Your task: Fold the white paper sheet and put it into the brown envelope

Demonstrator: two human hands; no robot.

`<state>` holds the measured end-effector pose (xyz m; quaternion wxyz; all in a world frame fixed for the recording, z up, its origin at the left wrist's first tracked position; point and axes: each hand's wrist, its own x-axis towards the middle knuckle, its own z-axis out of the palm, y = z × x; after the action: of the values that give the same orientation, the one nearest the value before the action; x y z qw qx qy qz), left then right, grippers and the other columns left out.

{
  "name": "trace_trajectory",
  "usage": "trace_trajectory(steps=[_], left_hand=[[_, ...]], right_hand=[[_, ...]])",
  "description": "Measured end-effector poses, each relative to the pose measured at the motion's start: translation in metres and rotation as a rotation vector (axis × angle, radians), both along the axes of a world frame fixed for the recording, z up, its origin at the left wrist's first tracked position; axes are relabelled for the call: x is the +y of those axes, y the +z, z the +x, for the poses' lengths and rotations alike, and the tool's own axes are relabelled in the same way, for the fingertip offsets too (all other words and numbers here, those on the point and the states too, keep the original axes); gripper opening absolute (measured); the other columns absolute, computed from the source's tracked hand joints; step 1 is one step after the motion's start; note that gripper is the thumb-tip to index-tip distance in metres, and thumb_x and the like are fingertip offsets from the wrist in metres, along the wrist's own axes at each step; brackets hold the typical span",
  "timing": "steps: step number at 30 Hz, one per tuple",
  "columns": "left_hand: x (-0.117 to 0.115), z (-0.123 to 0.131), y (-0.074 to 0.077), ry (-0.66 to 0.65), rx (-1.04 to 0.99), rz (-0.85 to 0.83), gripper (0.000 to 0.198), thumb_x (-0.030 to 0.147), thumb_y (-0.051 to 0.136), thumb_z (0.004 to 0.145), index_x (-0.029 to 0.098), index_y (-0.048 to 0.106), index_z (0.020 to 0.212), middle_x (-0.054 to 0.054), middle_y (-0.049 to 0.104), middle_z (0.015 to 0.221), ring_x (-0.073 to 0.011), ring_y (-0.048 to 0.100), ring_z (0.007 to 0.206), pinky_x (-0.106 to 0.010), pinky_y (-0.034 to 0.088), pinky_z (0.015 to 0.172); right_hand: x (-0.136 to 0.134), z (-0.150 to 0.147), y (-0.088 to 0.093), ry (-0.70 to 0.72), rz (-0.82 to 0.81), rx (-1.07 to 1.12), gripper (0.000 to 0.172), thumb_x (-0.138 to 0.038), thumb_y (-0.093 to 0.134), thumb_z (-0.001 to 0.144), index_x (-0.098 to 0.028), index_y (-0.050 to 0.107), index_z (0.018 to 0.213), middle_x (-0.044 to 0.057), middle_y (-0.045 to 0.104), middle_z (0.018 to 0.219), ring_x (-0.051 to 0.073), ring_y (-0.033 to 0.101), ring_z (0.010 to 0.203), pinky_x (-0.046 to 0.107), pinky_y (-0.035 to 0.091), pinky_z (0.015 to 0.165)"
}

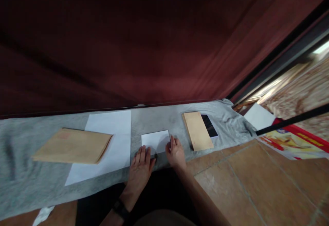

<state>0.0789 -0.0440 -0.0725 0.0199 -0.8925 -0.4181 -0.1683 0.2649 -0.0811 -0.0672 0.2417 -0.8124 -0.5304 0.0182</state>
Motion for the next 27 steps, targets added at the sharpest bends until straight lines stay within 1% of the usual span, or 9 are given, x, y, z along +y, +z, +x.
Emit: trace_trajectory(steps=[5, 9, 12, 16, 19, 21, 23, 25, 27], left_hand=[[0.0, -0.001, 0.0, 0.007, 0.007, 0.026, 0.047, 0.037, 0.046, 0.1, 0.009, 0.06, 0.136, -0.023, 0.058, 0.142, -0.0363, 0.056, 0.131, -0.049, 0.049, 0.102], [-0.001, -0.001, 0.002, 0.01, 0.017, 0.05, 0.047, 0.036, 0.044, 0.101, 0.008, 0.057, 0.137, -0.023, 0.059, 0.139, -0.0352, 0.057, 0.128, -0.048, 0.049, 0.101], [-0.001, 0.002, 0.009, 0.015, -0.011, 0.049, 0.047, 0.035, 0.043, 0.101, 0.01, 0.055, 0.139, -0.022, 0.061, 0.136, -0.0341, 0.057, 0.126, -0.047, 0.049, 0.1], [0.003, 0.014, 0.03, 0.009, -0.086, 0.046, 0.05, 0.032, 0.045, 0.099, 0.007, 0.05, 0.142, -0.022, 0.06, 0.137, -0.0346, 0.059, 0.122, -0.048, 0.05, 0.099], [0.007, 0.024, 0.047, 0.013, -0.146, 0.002, 0.047, 0.026, 0.045, 0.098, 0.006, 0.054, 0.14, -0.022, 0.064, 0.131, -0.0338, 0.062, 0.114, -0.046, 0.052, 0.094], [0.01, 0.026, 0.056, 0.041, -0.239, -0.078, 0.045, 0.024, 0.043, 0.097, 0.009, 0.058, 0.137, -0.02, 0.066, 0.128, -0.0324, 0.064, 0.111, -0.045, 0.054, 0.092], [0.013, 0.026, 0.062, 0.093, -0.432, -0.219, 0.041, 0.031, 0.042, 0.098, 0.014, 0.064, 0.128, -0.017, 0.069, 0.122, -0.0312, 0.066, 0.11, -0.044, 0.055, 0.091], [0.015, 0.026, 0.065, 0.186, -0.721, -0.438, 0.042, 0.046, 0.046, 0.097, 0.016, 0.071, 0.111, -0.015, 0.073, 0.109, -0.0309, 0.068, 0.106, -0.044, 0.056, 0.091], [0.017, 0.027, 0.064, 0.315, -1.046, -0.724, 0.047, 0.06, 0.056, 0.089, 0.016, 0.073, 0.096, -0.012, 0.076, 0.095, -0.0299, 0.071, 0.096, -0.042, 0.059, 0.085]], right_hand=[[0.02, 0.007, 0.012, -0.108, -0.081, 0.293, 0.034, -0.025, 0.053, 0.093, -0.015, 0.063, 0.124, 0.016, 0.071, 0.106, 0.027, 0.069, 0.095, 0.036, 0.052, 0.084], [0.024, 0.018, 0.021, -0.076, -0.07, 0.437, 0.018, -0.026, 0.056, 0.091, -0.018, 0.07, 0.098, 0.005, 0.071, 0.081, 0.02, 0.067, 0.075, 0.027, 0.048, 0.068], [0.022, 0.018, 0.032, -0.026, -0.036, 0.521, 0.022, -0.029, 0.054, 0.092, -0.019, 0.069, 0.08, -0.001, 0.066, 0.067, 0.015, 0.062, 0.063, 0.023, 0.043, 0.057], [0.018, 0.003, 0.062, 0.0, 0.047, 0.571, 0.025, -0.034, 0.051, 0.095, -0.02, 0.071, 0.093, -0.001, 0.069, 0.073, 0.014, 0.062, 0.064, 0.022, 0.042, 0.058], [0.015, -0.012, 0.088, 0.043, 0.101, 0.601, 0.024, -0.037, 0.052, 0.096, -0.022, 0.071, 0.1, 0.0, 0.07, 0.074, 0.015, 0.063, 0.066, 0.023, 0.045, 0.061], [0.014, -0.019, 0.1, 0.112, 0.134, 0.647, 0.027, -0.041, 0.052, 0.098, -0.022, 0.071, 0.106, 0.002, 0.073, 0.082, 0.017, 0.067, 0.073, 0.025, 0.049, 0.066], [0.012, -0.022, 0.1, 0.155, 0.211, 0.721, 0.033, -0.043, 0.048, 0.101, -0.022, 0.068, 0.114, 0.005, 0.075, 0.098, 0.018, 0.07, 0.087, 0.027, 0.053, 0.078], [0.011, -0.022, 0.087, 0.106, 0.293, 0.777, 0.037, -0.044, 0.044, 0.102, -0.021, 0.064, 0.125, 0.009, 0.071, 0.116, 0.02, 0.068, 0.103, 0.031, 0.054, 0.091], [0.01, -0.021, 0.063, 0.016, 0.295, 0.799, 0.046, -0.047, 0.05, 0.099, -0.022, 0.057, 0.137, 0.012, 0.065, 0.13, 0.023, 0.065, 0.113, 0.035, 0.055, 0.093]])
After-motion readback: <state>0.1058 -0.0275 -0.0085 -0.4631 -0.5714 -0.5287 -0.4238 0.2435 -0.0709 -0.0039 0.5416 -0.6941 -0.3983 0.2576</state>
